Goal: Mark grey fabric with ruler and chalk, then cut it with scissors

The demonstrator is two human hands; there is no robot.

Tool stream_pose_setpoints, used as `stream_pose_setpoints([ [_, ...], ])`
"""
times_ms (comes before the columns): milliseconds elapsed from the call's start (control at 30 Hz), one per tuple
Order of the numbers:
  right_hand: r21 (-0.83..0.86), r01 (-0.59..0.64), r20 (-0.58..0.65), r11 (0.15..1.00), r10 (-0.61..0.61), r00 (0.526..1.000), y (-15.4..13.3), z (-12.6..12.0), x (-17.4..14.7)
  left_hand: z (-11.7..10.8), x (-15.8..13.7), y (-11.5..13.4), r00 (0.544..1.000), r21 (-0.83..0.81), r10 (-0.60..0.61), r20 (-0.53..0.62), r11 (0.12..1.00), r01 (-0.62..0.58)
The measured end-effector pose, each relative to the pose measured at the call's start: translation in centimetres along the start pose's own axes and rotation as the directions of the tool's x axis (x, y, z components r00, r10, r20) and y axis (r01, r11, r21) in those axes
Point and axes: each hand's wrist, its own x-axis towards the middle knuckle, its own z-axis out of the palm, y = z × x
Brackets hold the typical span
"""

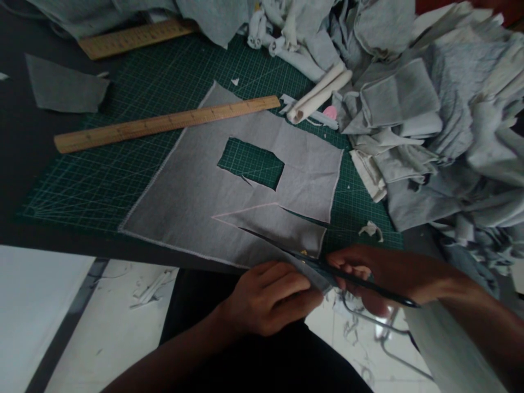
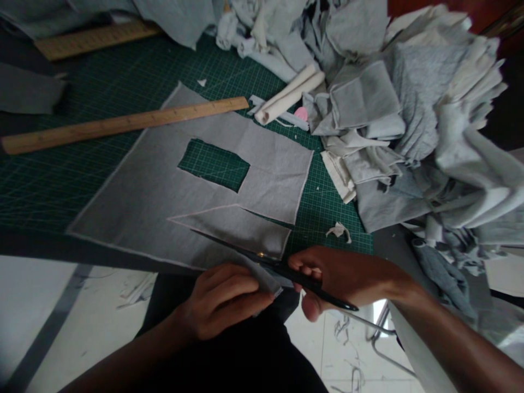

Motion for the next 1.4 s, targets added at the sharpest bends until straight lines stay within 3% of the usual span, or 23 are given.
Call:
stream_pose_setpoints([
  [433, -0.078, 0.007, -0.019, 0.997, -0.009, 1.000, -2.2, 0.3, 0.3, -0.3, 0.4, 0.3, 0.999, -0.035, -0.024, -0.040, 0.999, 0.023],
  [967, -0.141, 0.092, -0.096, 0.986, -0.106, 0.990, -3.0, 1.0, 0.1, 0.0, 0.1, 0.1, 1.000, -0.047, -0.009, -0.015, 0.999, 0.009],
  [1400, -0.130, 0.131, -0.089, 0.983, -0.143, 0.986, -2.7, 0.9, 0.4, -0.1, 0.2, 0.1, 1.000, -0.046, -0.014, -0.017, 0.999, 0.013],
])
